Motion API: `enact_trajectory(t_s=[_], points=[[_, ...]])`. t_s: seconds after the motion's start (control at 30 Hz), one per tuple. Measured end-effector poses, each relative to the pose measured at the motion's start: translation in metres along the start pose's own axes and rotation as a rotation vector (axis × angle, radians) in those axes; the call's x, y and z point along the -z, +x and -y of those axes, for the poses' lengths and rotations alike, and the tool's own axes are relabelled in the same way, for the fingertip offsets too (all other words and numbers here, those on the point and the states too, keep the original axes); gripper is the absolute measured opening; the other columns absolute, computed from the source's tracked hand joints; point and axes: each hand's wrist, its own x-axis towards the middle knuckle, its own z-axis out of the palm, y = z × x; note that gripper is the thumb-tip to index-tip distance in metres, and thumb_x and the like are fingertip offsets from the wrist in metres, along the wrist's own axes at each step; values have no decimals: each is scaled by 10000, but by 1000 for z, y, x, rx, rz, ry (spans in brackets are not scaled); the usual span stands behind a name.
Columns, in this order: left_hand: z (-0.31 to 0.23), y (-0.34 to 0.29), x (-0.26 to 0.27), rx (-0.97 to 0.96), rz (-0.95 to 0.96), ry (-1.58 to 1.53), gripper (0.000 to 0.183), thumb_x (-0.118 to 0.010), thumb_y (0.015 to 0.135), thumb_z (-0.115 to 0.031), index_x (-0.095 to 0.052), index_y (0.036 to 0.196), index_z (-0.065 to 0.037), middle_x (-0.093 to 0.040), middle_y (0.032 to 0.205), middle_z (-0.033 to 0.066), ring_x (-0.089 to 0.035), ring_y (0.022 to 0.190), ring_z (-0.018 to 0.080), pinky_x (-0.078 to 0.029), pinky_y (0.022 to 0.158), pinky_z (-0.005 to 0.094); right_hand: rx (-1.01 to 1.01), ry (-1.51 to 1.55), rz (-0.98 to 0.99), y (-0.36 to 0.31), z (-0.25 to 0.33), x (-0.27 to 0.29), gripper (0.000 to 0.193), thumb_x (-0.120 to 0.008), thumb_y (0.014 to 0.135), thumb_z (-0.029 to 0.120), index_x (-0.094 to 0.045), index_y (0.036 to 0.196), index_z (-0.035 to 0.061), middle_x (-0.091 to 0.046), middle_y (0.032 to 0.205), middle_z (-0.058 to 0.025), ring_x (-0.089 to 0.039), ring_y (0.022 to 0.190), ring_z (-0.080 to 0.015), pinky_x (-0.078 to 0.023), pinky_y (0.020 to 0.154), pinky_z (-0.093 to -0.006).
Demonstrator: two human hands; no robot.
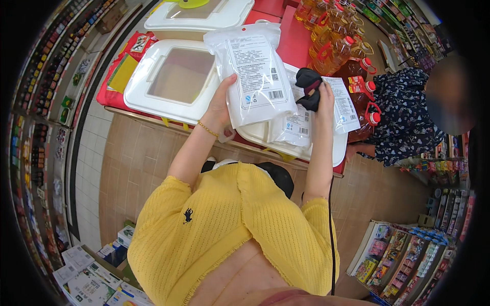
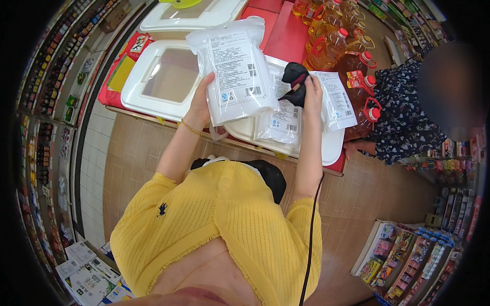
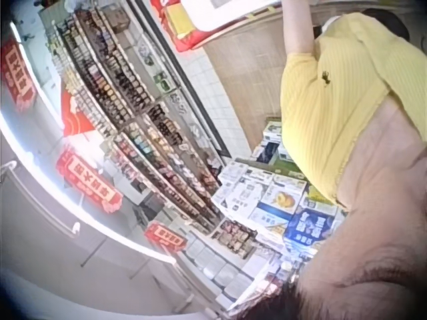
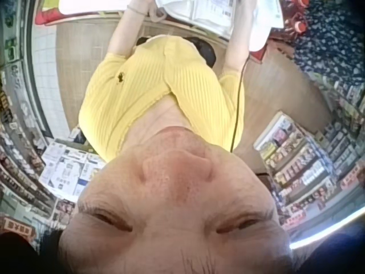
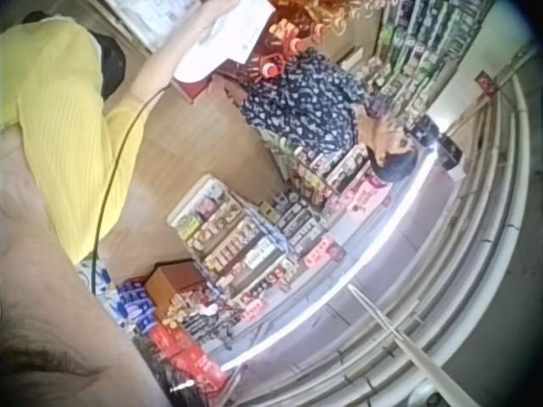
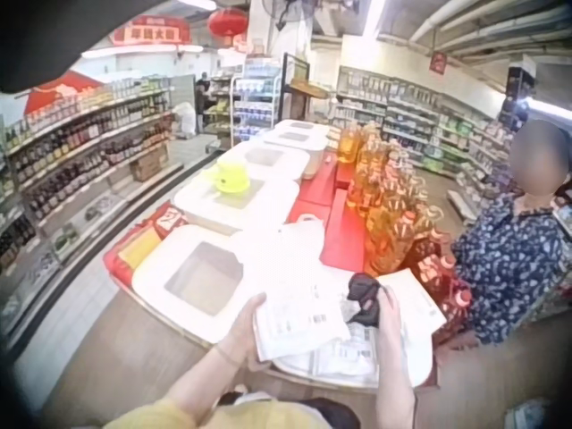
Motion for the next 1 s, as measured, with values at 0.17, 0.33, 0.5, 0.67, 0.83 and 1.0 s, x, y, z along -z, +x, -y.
enact_trajectory(t_s=[0.17,0.33,0.5,0.67,0.83,1.0], points=[[11,11,16,16,36,89,613,-638,867,-265,-387,1345,25,-532,1272,183,-550,1153,273,-477,982,396,-90,497,228,-13,28,-21,333,-462,990,253,-520,1239,40,-583,1204,-71,-556,1112,-187,-421,985,-325],[18,11,22,122,174,266,632,-659,850,-244,-382,1346,32,-541,1261,166,-545,1163,251,-458,1002,378,94,461,246,-2,28,-31,331,-488,982,230,-499,1263,56,-582,1202,-61,-550,1119,-188,-420,990,-337],[21,8,25,184,328,406,672,-700,818,-271,-397,1342,19,-554,1250,137,-542,1162,225,-445,1004,371,70,327,201,10,38,-26,332,-580,925,152,-494,1239,93,-581,1051,-30,-578,880,-127,-502,750,-267],[11,7,25,328,393,488,678,-701,820,-317,-409,1345,-3,-551,1265,89,-526,1177,195,-418,1014,376,125,123,41,6,36,-40,391,-654,833,22,-495,1187,64,-576,997,-35,-555,837,-111,-480,718,-252],[-2,23,2,34,229,427,577,-652,874,-289,-446,1334,-7,-561,1261,67,-529,1159,162,-418,1002,347,123,164,36,2,33,-49,337,-593,856,-11,-498,1177,20,-592,1045,-56,-564,904,-138,-471,813,-277],[-21,34,-22,-76,244,616,437,-590,925,-246,-513,1274,6,-613,1171,81,-586,1072,165,-474,903,314,174,175,49,0,37,-55,302,-580,881,13,-509,1175,11,-599,1071,-77,-570,945,-162,-453,867,-274]])
